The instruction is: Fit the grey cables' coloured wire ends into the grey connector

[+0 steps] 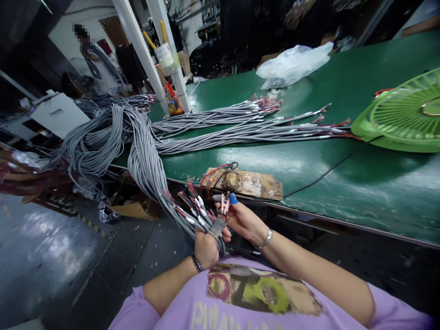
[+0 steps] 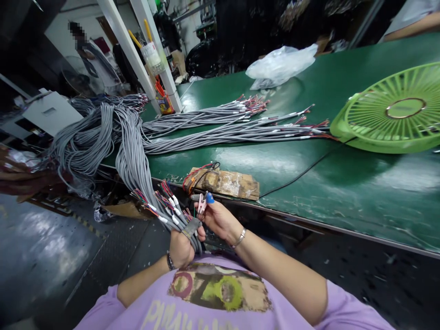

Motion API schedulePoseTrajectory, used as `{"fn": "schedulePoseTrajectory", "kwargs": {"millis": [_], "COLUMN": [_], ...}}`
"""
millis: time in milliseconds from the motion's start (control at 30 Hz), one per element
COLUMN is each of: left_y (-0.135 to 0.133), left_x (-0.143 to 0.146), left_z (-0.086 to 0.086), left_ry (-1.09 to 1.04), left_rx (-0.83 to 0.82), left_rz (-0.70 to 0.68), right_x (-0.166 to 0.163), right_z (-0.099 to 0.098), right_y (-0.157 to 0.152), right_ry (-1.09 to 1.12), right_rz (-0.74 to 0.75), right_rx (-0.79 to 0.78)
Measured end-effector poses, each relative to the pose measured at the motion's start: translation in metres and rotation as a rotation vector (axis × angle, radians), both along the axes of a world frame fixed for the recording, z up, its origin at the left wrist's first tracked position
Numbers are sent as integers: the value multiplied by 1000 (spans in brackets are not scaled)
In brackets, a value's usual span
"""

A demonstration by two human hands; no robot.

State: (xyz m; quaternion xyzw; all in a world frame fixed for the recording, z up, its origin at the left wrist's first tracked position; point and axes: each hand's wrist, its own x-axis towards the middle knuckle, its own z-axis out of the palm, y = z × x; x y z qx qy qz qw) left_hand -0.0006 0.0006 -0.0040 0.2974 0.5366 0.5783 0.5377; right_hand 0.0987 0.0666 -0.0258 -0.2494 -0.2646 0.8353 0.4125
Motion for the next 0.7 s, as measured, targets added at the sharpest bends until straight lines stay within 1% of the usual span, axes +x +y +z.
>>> {"fn": "schedulePoseTrajectory", "kwargs": {"millis": [133,300,400,533,633,700], "left_y": [-1,-6,-10,-15,-15,-13], "left_x": [-1,-5,-9,-14,-14,-12], "left_z": [-4,-6,-5,-4,-2,1], "left_ry": [8,4,20,37,18,-8], "left_rx": [10,13,17,16,31,36], "left_rz": [-25,-39,-56,-79,-63,-39], "right_x": [-4,-1,6,15,17,15], "right_z": [-3,-4,-5,-5,0,5], "right_y": [1,-1,-5,-9,-7,-4], "right_ry": [27,114,143,96,55,31], "right_rz": [-64,-37,-17,34,42,25], "right_rx": [-83,-170,-166,-154,-160,-121]}}
